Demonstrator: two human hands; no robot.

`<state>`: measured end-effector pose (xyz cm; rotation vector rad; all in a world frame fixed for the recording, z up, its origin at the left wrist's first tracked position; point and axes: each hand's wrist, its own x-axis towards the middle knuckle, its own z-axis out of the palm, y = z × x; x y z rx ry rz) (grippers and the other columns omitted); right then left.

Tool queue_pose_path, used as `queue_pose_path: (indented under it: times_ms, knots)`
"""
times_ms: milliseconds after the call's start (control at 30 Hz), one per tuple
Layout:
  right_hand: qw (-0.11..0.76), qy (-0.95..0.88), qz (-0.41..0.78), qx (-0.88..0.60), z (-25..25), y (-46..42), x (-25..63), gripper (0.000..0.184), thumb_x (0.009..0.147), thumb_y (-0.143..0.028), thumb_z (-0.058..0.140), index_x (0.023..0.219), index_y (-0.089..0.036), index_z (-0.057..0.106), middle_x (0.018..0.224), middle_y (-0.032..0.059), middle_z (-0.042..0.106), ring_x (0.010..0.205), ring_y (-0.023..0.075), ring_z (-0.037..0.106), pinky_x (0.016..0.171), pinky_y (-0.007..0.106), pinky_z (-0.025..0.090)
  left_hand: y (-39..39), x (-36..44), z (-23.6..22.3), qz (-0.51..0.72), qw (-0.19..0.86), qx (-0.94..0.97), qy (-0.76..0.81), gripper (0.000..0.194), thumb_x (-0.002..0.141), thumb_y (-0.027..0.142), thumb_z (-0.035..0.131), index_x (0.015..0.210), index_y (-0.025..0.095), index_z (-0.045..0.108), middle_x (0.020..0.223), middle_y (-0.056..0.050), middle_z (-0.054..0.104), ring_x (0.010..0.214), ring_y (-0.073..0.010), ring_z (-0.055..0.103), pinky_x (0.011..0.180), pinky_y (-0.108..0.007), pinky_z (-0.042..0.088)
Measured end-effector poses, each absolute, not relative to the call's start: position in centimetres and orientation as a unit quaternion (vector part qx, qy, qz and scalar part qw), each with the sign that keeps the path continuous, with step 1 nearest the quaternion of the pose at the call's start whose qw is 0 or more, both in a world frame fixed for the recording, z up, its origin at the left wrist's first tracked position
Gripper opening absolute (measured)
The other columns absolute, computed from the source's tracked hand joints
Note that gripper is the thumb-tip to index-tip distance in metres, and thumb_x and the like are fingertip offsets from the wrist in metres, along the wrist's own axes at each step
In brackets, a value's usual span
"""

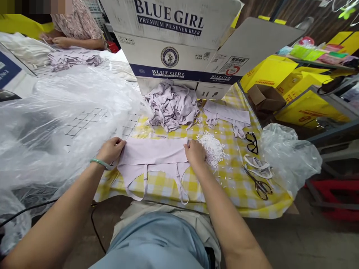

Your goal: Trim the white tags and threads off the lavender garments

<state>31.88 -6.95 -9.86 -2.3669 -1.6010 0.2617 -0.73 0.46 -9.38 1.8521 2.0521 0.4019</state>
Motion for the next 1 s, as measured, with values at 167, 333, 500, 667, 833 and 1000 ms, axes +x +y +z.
queue_pose_path:
  times_ms: [167, 333, 500, 667, 833, 1000]
  knots:
    - [0.145, -0.572, 0.054, -0.806, -9.9, -7.3, 31.5, 0.028, 0.090, -0.036, 0.056, 0.111, -0.016, 0.057, 0.108, 0.0118, 0.065, 0.099, 0.0250, 0.058, 0.085, 0.034, 0.043, -0.2, -0.2, -9.2, 0.141, 0.126, 0.679, 0.709, 0.024, 0.084, 0.025, 0.046, 0.096, 0.014, 0.065, 0.091, -0.014, 0.070, 0.088, -0.0286, 0.065, 0.077, -0.036, 0.049]
    - [0.141, -0.726, -0.005, -0.673, -10.5, -7.2, 28.6, 0.053, 0.099, -0.042, 0.036, 0.143, -0.012, 0.040, 0.153, 0.0144, 0.038, 0.143, 0.0290, 0.026, 0.117, 0.047, 0.016, -3.2, 3.1, -10.0, 0.144, 0.092, 0.782, 0.599, 0.046, 0.094, 0.026, 0.037, 0.137, 0.013, 0.047, 0.145, -0.014, 0.048, 0.135, -0.0256, 0.041, 0.113, -0.040, 0.032]
    - [0.053, -0.736, 0.109, -0.666, -12.2, -6.2, 28.3, 0.072, 0.096, -0.059, 0.029, 0.153, -0.014, 0.025, 0.162, 0.0109, 0.016, 0.150, 0.0301, 0.010, 0.120, 0.052, 0.006, -3.7, 2.9, -11.9, 0.050, 0.114, 0.833, 0.540, 0.071, 0.094, 0.053, 0.040, 0.150, 0.011, 0.029, 0.160, -0.013, 0.022, 0.148, -0.0336, 0.016, 0.119, -0.053, 0.018]
    - [0.158, -0.718, 0.135, -0.664, -12.4, -5.9, 31.4, 0.061, 0.097, -0.049, 0.032, 0.149, -0.016, 0.033, 0.156, 0.0125, 0.033, 0.145, 0.0261, 0.026, 0.117, 0.049, 0.021, -2.4, -0.4, -12.0, 0.175, 0.157, 0.769, 0.594, 0.059, 0.089, 0.044, 0.046, 0.139, 0.012, 0.046, 0.152, -0.013, 0.039, 0.140, -0.0249, 0.037, 0.116, -0.036, 0.031]
    - [0.247, -0.611, 0.044, -0.751, -11.2, -6.0, 34.7, 0.031, 0.091, -0.024, 0.043, 0.110, -0.015, 0.065, 0.108, 0.0137, 0.067, 0.103, 0.0245, 0.058, 0.094, 0.037, 0.043, -1.4, -1.8, -11.0, 0.264, 0.122, 0.660, 0.692, 0.041, 0.092, 0.040, 0.034, 0.098, 0.015, 0.065, 0.099, -0.013, 0.068, 0.095, -0.0249, 0.064, 0.086, -0.036, 0.050]
    - [0.213, -0.583, 0.034, -0.783, -10.7, -5.5, 34.9, 0.018, 0.086, -0.022, 0.052, 0.087, -0.018, 0.070, 0.094, 0.0100, 0.069, 0.089, 0.0237, 0.057, 0.079, 0.033, 0.040, 0.0, -0.4, -10.5, 0.242, 0.128, 0.665, 0.695, 0.038, 0.084, 0.053, 0.048, 0.068, 0.019, 0.057, 0.077, -0.009, 0.062, 0.078, -0.0243, 0.061, 0.075, -0.035, 0.049]
